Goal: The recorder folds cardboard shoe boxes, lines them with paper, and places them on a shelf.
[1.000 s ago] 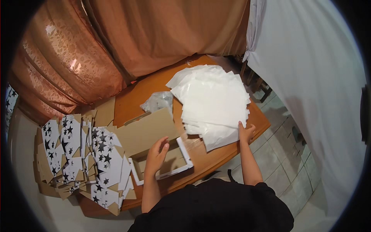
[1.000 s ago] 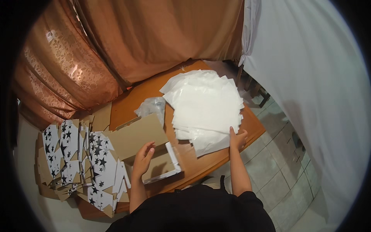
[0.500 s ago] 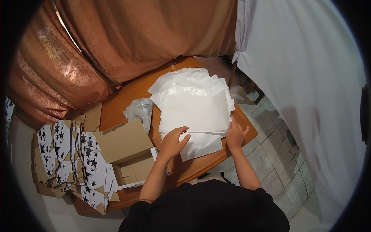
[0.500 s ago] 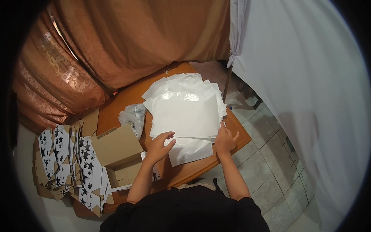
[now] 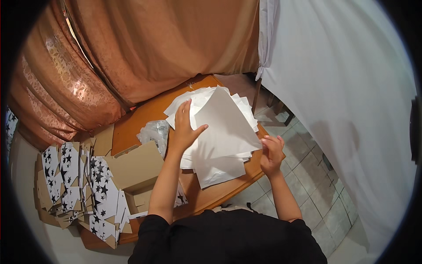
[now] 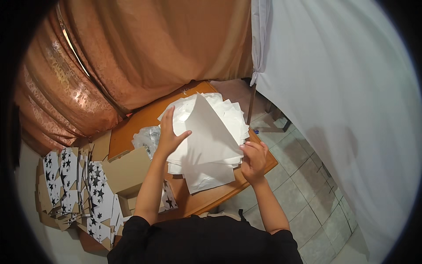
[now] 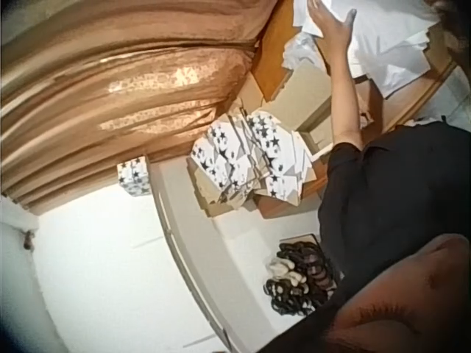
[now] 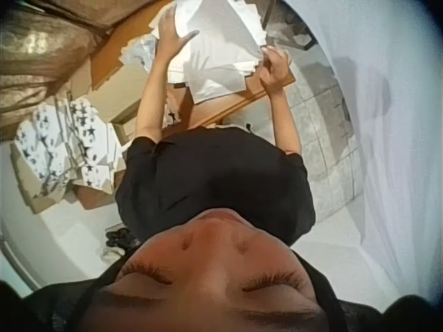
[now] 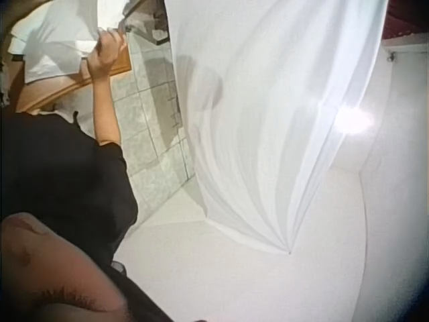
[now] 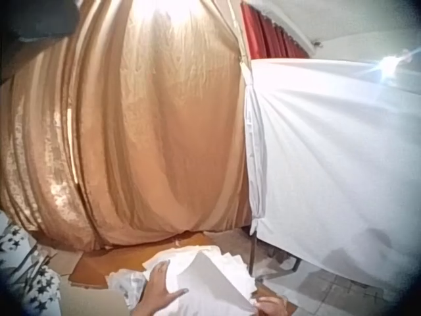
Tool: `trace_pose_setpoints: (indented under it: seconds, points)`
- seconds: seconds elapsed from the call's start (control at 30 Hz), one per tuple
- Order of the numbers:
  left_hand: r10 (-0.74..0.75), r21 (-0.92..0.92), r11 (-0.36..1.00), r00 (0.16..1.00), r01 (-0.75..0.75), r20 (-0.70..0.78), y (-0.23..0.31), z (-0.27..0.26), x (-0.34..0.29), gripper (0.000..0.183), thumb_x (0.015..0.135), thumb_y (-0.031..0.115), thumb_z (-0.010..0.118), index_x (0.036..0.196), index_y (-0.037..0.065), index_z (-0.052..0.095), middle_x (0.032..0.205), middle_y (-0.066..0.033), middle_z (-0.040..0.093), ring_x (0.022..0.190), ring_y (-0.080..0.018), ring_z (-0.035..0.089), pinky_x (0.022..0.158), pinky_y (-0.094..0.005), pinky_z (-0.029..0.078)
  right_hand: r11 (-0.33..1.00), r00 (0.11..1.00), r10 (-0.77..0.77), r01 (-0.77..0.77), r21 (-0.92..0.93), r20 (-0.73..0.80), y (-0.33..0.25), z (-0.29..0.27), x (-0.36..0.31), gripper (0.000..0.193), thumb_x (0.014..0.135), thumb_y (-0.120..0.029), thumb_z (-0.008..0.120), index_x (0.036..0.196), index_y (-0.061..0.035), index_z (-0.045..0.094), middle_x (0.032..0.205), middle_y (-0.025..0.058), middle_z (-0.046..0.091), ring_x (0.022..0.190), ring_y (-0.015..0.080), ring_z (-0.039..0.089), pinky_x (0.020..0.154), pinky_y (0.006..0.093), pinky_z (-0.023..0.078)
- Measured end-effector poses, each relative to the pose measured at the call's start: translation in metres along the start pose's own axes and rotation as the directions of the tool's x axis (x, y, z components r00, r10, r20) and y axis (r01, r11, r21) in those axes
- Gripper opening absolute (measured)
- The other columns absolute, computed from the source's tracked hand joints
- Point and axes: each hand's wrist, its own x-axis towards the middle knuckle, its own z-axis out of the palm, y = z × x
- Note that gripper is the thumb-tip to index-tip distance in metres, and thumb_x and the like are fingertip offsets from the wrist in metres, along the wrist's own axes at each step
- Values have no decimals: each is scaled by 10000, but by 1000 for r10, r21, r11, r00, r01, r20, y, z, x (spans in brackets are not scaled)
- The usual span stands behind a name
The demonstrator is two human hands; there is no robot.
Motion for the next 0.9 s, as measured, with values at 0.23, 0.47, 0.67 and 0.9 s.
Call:
trace_pose_setpoints:
  seconds: [0.23,0.47,0.67,0.9]
  points:
    - [-123,-303,924,932,233,340,16,-14,25,341,771,199,710,1026,-4,614,905,-63,634,917,-137,565,837,-284,428,904,967,249,-214,370,-47,2,-44,11,265,887,13,508,1147,-36,487,973,68,584,893,110,543,868,261,395]
    - [-288,-637,634,898,439,332,17,-35,-15,209,842,199,643,891,-2,616,780,-16,616,687,-67,549,623,-220,441,422,821,543,-448,788,177,1,-39,30,783,801,-177,681,1400,-86,186,1183,124,481,1003,178,542,881,293,433]
    - [-417,-714,563,889,416,189,7,-97,-61,196,849,180,637,916,-2,615,829,-9,626,730,-64,551,665,-213,441,249,611,462,-785,567,643,-13,46,4,714,757,-91,711,1337,-35,298,1204,165,444,1029,233,519,875,319,449]
    - [-712,-665,542,702,514,-37,-9,-170,-144,249,850,211,645,977,-3,624,849,-9,638,736,-58,550,703,-217,436,281,473,187,-866,414,861,-81,132,-8,223,866,-210,596,898,9,616,768,21,595,716,85,543,683,241,447]
